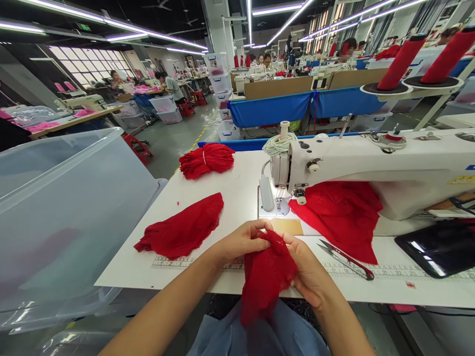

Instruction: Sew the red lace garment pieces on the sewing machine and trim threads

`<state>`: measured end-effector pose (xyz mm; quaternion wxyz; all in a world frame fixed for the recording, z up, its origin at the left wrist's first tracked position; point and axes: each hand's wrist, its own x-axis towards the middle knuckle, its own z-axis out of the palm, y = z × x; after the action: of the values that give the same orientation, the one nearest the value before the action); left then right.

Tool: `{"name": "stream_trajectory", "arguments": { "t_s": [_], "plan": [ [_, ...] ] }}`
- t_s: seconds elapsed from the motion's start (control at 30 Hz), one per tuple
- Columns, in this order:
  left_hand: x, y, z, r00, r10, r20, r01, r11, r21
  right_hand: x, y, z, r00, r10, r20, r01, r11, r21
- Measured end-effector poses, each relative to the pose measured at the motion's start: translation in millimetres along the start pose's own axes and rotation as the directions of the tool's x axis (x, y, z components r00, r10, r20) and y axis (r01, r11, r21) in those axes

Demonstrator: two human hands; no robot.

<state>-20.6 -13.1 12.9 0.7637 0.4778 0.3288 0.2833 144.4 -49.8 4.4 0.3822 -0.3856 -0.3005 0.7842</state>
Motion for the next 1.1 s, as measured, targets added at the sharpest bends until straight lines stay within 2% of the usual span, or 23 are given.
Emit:
{"name": "stream_trajectory", "arguments": {
  "t_s": [0.1,0.2,0.3,0.37,0.43,0.57,0.67,0.77,0.83,0.9,1.0,1.1],
  "plan": [
    [1,0,0.5,0.995,0.097,-0.02,-0.093,0.986,0.139,-2,2,-4,0.998,-0.057,-0.014,0.054,0.987,-0.151],
    [4,-2,2.2,0.961,0.243,-0.129,-0.184,0.917,0.354,-3,6,-4,0.981,-0.192,-0.027,0.176,0.94,-0.293],
    [6,-6,4.5,0.898,0.35,-0.266,-0.108,0.763,0.638,-2,11,0,0.922,-0.383,-0.064,0.331,0.862,-0.384],
    [7,-10,6.1,0.865,0.388,-0.318,-0.029,0.672,0.74,-1,15,2,0.881,-0.468,-0.066,0.411,0.827,-0.383],
    [7,-13,7.9,0.84,0.417,-0.347,0.008,0.63,0.776,1,17,2,0.872,-0.483,-0.077,0.429,0.831,-0.353],
    [7,-15,11.5,0.808,0.449,-0.381,0.056,0.585,0.809,6,17,-2,0.906,-0.407,-0.113,0.354,0.877,-0.325],
    [9,-16,12.6,0.788,0.47,-0.398,0.063,0.581,0.811,8,18,-3,0.91,-0.401,-0.103,0.326,0.848,-0.417],
    [11,-17,10.5,0.794,0.442,-0.417,0.014,0.673,0.739,10,20,-1,0.841,-0.515,-0.166,0.315,0.715,-0.624],
    [10,-15,8.2,0.836,0.389,-0.386,-0.039,0.745,0.666,11,20,0,0.777,-0.602,-0.186,0.318,0.629,-0.709],
    [8,-12,6.9,0.884,0.354,-0.305,-0.094,0.775,0.625,11,16,0,0.747,-0.642,-0.172,0.339,0.59,-0.732],
    [3,-5,8.5,0.925,0.33,-0.185,-0.119,0.718,0.686,11,8,-2,0.73,-0.664,-0.159,0.346,0.561,-0.752],
    [0,2,12.2,0.929,0.325,-0.179,-0.08,0.648,0.758,10,4,-4,0.728,-0.664,-0.17,0.362,0.583,-0.727]
  ]
}}
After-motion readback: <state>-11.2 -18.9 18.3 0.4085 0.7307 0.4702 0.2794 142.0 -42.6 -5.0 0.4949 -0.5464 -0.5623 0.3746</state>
